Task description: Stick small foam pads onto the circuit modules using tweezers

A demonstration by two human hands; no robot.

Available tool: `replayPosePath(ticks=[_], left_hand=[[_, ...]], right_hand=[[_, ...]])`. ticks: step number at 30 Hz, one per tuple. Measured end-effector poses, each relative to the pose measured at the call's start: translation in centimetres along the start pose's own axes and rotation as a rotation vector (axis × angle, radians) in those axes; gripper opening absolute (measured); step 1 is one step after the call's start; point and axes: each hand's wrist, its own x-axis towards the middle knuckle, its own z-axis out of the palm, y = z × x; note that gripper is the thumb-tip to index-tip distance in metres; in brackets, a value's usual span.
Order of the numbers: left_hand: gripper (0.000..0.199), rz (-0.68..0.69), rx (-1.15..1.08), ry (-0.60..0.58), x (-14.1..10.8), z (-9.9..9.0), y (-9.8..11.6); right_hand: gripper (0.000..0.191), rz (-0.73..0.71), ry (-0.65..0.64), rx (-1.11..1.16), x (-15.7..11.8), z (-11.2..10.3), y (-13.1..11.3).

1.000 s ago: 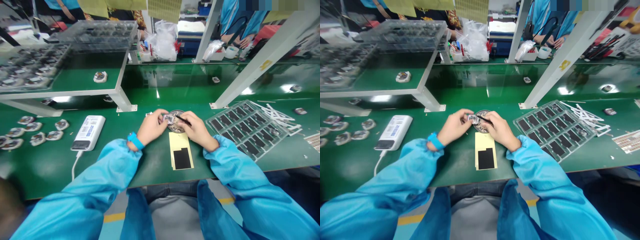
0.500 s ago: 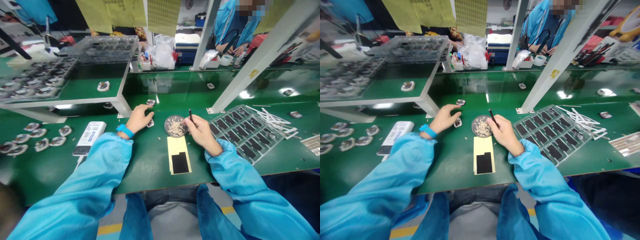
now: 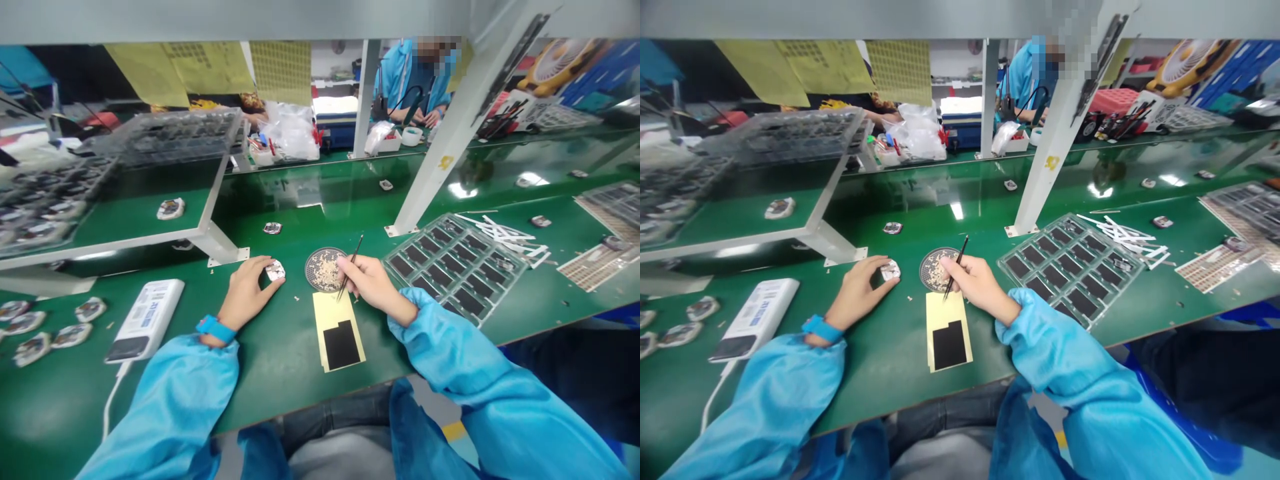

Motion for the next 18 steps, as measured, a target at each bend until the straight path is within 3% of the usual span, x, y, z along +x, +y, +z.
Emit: replayPosePath(ticks=[4,8,12,18], left_hand=[[0.047,-0.104,-0.14,0.049,-0.2,0.0,0.8],[0.054,-0.286,-0.467,0.062,-0.6,0.4,2.5],[0.054,-0.305,-0.798,0.059,-0.8,0.7,4.0],[0.053,-0.31,-0.95,0.042,-1.3,0.4,4.3]], right_hand=[[0.041,0.041,-0.057,0.205,0.2,-0.1,-0.1],[0.042,0.009,-0.123,0.239,0.1,-0.2,-0.1],[0.039,0.049,-0.156,0.117,-0.3,0.3,0.5],[0.035,0.09,-0.222,0.065,-0.5,1.4,1.5]])
